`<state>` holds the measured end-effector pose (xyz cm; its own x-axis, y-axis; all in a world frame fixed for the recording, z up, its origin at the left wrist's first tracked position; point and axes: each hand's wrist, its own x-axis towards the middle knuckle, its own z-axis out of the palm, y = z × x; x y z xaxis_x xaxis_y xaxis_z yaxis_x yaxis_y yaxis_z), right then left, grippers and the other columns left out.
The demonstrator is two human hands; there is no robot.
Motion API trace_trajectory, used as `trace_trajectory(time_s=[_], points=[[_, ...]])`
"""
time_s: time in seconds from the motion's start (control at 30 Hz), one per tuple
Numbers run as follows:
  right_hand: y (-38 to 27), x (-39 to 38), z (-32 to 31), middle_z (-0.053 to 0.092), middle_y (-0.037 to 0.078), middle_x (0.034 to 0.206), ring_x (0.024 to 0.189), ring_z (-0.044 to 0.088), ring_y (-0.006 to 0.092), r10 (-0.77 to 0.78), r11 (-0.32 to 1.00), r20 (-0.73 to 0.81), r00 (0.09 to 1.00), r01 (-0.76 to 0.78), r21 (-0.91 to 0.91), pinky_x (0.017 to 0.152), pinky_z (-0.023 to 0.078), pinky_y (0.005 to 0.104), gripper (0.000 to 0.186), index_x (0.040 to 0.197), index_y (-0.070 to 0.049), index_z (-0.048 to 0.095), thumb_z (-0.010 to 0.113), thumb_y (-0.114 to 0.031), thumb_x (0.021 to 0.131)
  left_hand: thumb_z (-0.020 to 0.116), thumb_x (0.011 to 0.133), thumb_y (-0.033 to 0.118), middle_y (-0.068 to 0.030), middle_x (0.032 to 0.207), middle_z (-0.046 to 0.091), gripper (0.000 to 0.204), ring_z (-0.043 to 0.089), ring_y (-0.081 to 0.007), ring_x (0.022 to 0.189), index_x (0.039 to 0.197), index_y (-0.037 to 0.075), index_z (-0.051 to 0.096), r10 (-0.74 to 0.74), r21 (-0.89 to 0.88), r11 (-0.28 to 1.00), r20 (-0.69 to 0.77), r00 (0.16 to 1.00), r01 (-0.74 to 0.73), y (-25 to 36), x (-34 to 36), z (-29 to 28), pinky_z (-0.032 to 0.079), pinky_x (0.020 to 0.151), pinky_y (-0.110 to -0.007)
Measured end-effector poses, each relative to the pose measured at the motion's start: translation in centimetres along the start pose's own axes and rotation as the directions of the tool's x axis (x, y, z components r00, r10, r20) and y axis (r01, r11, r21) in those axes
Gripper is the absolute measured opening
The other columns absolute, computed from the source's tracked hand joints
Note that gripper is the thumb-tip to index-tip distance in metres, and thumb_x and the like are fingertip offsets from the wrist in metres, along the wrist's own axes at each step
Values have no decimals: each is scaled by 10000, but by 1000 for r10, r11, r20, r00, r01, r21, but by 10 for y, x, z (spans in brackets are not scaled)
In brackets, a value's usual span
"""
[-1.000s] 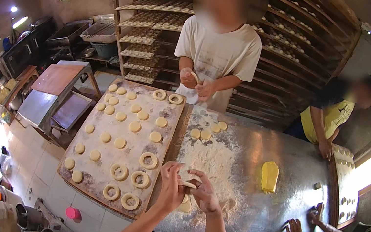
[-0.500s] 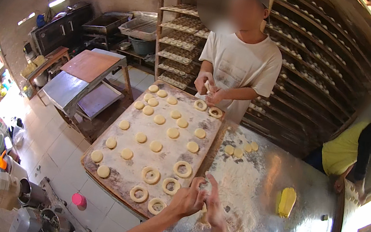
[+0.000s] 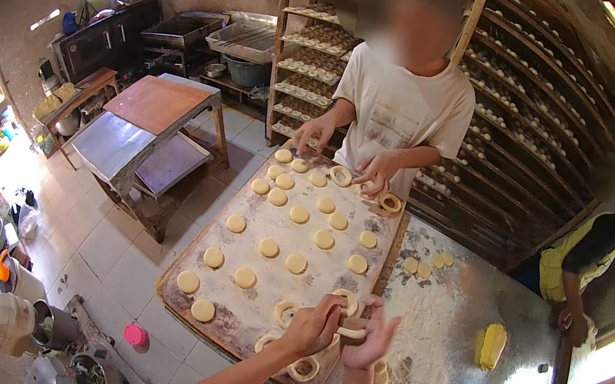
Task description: The person shapes small dough pieces into ring shapes by hand and places them on a floured wooden board. Two coworkers assist by rolling and cutting dough nearby.
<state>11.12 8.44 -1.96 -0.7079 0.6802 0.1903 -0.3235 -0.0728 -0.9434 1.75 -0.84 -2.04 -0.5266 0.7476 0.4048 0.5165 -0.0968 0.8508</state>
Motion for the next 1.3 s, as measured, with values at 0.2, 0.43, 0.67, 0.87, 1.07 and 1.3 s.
trace_trajectory(time_s=[0.2, 0.43, 0.67, 0.87, 1.07, 1.3], points=[[3, 11, 33, 596, 44, 880, 686, 522, 124, 119, 980, 215, 969, -150, 131, 592, 402, 237, 690, 1466, -39, 288, 485, -528, 1021, 406, 1089, 236, -186, 742, 668, 238, 676, -407, 627, 1210, 64, 518, -128, 118, 985, 27, 991, 124, -20, 0, -37, 512, 546, -466], [26, 19, 79, 532, 8, 621, 574, 487, 105, 189, 979, 45, 981, -184, -89, 594, 384, 219, 891, 1491, -49, 293, 311, -770, 968, 403, 1091, 267, -187, 651, 645, 220, 646, -442, 589, 1188, 78, 460, -128, 71, 989, -65, 990, 132, -42, 1, -77, 490, 512, -524], [22, 31, 94, 658, 71, 900, 756, 633, 146, 278, 889, 227, 933, -161, -428, 658, 487, 250, 698, 1515, -121, 311, 446, -605, 1031, 395, 1100, 288, -227, 667, 641, 251, 652, -465, 626, 1195, 59, 435, -243, 64, 968, 23, 970, 241, -34, 1, -109, 484, 538, -522], [21, 11, 130, 638, 208, 1151, 922, 674, 375, 559, 799, 60, 827, -518, -304, 724, 521, 459, 751, 1528, -65, 298, 503, -572, 1013, 505, 1062, 279, -278, 892, 625, 404, 637, -458, 826, 1351, 11, 416, -520, 163, 842, -11, 854, 515, -20, -20, -142, 501, 725, -518], [17, -5, 141, 606, 223, 1209, 1135, 546, 414, 115, 251, -73, 991, -100, -963, 1062, 309, 555, 713, 1471, -13, 398, 660, -391, 926, 595, 997, 305, -218, 1086, 578, 517, 582, -396, 1011, 1406, 20, 459, -395, 574, 679, -240, 887, 458, -44, -50, -173, 438, 872, -506], [44, -29, 149, 553, 115, 1109, 1073, 537, 318, 249, 52, 281, 927, 277, -959, 923, 370, 533, 682, 1398, -147, 513, 753, -352, 794, 730, 881, 312, -193, 1117, 534, 635, 525, -360, 1052, 1389, 19, 485, -408, 627, 708, -12, 913, 325, -33, -100, -176, 423, 875, -483]])
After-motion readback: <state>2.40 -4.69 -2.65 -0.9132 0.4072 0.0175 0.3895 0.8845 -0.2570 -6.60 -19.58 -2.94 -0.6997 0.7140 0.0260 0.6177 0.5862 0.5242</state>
